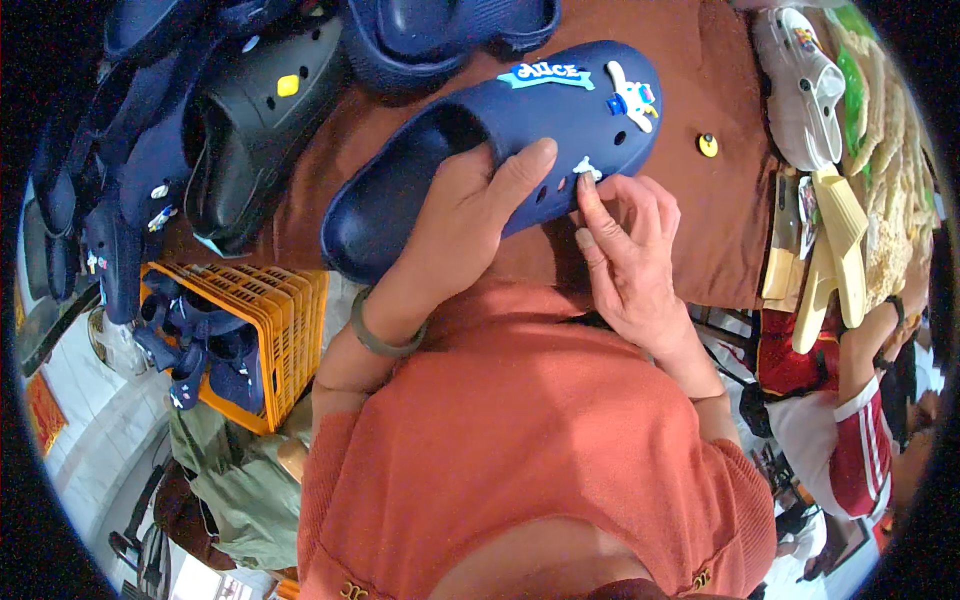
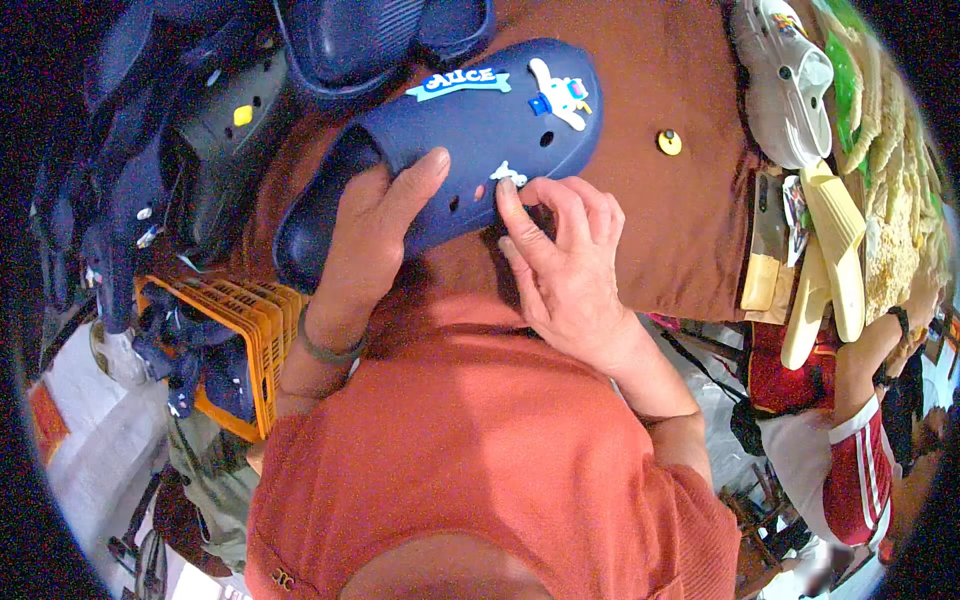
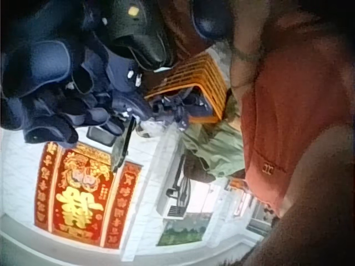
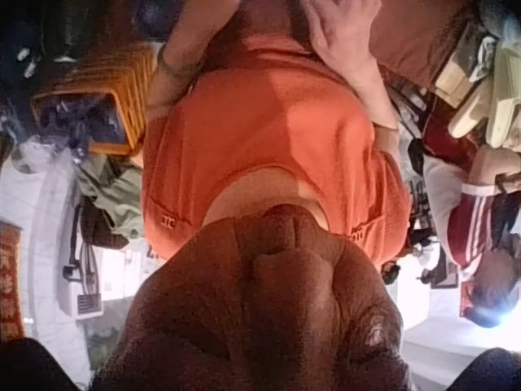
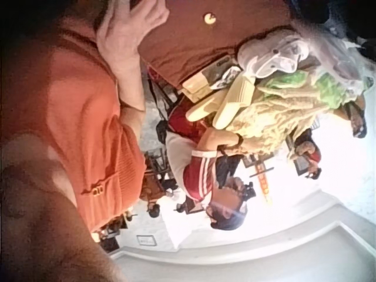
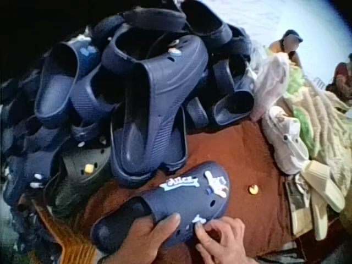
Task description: Decorating blue clogs with various plastic charms and motifs.
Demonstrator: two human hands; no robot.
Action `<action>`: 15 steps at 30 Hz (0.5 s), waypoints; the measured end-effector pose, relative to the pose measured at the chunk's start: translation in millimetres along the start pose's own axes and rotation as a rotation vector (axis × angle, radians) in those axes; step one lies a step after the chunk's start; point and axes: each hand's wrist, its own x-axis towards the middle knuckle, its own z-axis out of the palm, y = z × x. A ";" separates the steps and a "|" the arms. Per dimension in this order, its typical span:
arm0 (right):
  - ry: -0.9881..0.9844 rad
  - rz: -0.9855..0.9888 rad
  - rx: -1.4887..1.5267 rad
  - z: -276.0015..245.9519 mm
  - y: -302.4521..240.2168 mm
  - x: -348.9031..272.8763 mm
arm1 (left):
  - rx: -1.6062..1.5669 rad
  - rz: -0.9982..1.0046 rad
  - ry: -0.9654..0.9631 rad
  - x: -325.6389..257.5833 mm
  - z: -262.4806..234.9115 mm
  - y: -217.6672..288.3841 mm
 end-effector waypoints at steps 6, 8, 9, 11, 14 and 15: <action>0.015 -0.010 -0.122 7.2 -7.6 -2.5 | -0.062 -0.115 0.066 -2.5 2.4 5.9; 0.014 -0.012 -0.163 8.2 -9.8 -3.0 | -0.128 -0.151 0.057 -2.3 2.6 4.5; 0.022 -0.016 -0.172 9.2 -10.1 -3.0 | -0.129 -0.151 0.049 -2.6 2.7 4.8; 0.033 -0.014 -0.185 11.2 -9.5 -2.1 | -0.156 -0.194 0.069 -2.6 3.1 5.3; 0.039 -0.032 -0.191 12.2 -7.2 0.0 | -0.115 -0.145 0.080 -1.2 3.5 6.4; 0.043 -0.035 -0.192 12.2 -7.0 1.1 | -0.116 -0.141 0.074 -0.5 3.6 5.1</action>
